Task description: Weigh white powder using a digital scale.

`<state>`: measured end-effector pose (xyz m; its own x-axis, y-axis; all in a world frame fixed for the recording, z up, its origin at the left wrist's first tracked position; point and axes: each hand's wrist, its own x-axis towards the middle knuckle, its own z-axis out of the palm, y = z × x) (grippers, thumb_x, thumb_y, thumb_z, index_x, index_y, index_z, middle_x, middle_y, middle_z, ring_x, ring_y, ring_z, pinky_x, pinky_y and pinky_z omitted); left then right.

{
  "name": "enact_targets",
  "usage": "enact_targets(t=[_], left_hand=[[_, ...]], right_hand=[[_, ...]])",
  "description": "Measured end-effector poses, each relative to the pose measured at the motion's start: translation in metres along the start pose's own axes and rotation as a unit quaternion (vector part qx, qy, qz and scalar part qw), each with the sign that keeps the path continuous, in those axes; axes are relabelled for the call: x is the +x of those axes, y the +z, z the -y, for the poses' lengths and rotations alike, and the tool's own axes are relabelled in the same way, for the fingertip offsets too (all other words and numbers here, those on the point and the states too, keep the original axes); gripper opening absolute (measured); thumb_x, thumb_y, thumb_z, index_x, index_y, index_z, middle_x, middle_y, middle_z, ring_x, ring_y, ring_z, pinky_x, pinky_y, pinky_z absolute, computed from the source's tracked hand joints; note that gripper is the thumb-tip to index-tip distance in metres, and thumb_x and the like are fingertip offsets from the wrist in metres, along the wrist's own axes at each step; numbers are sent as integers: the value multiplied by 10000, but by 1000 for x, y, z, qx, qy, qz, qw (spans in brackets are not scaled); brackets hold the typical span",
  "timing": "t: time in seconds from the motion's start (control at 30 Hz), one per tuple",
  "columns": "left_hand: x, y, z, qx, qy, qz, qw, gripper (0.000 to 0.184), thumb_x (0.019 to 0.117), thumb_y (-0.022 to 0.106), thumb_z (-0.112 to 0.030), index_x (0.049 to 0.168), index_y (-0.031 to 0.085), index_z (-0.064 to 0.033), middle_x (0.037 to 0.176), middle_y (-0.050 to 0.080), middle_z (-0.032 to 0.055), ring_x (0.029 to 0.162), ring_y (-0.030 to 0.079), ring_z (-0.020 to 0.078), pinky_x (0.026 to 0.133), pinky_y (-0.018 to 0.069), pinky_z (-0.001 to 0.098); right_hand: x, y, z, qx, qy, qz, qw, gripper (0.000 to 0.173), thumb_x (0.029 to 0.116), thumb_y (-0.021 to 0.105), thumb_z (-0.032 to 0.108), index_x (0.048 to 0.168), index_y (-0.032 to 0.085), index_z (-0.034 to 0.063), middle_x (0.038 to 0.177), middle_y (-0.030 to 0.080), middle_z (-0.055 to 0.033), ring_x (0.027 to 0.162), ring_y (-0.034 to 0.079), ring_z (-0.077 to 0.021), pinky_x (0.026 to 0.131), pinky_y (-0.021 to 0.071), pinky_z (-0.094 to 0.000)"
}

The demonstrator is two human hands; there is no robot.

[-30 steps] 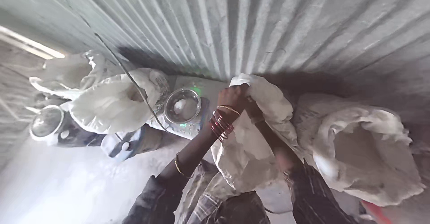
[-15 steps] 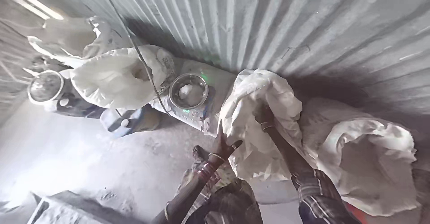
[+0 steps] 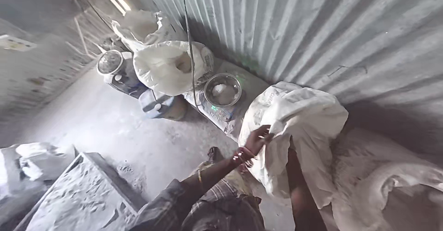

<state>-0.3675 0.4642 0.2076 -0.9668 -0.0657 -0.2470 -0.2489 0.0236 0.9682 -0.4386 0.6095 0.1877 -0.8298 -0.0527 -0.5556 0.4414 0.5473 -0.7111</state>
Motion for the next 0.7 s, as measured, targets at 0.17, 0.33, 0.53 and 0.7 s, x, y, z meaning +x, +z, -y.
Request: enact_targets(t=[0.17,0.33,0.53,0.7], left_hand=[[14,-124,117,402,-155,66,900,504,1041,577,-240,1453,494,39,1609,356,236,1482,367,383,1194,315,525],[53,-179,176,491,-249,155,820,749,981,672,-267,1580,314,5,1723,66,146,1584,72,369,1218,143,652],[94,-218,212,495,-211,241,807,737,975,682,-277,1559,347,24,1714,129,156,1582,120,348,1222,118,655],[101,-241,222,483,-177,306,801,739,988,660,-246,1577,305,25,1692,201,183,1575,153,347,1241,99,610]], right_hand=[[28,3,-78,378,135,-99,911,454,1130,335,302,1504,366,46,1394,498,-189,1035,593,-227,827,525,-370],[-28,-7,-63,399,109,-194,890,465,1125,329,316,1486,361,24,1309,537,-169,1011,631,-212,816,564,-368],[-142,-13,-49,361,86,-357,857,494,1134,225,318,1571,197,87,1503,392,-143,1262,518,-204,998,493,-400],[-193,17,-1,404,104,-474,775,474,1108,274,329,1534,285,121,1494,415,-107,1300,502,-208,1020,483,-410]])
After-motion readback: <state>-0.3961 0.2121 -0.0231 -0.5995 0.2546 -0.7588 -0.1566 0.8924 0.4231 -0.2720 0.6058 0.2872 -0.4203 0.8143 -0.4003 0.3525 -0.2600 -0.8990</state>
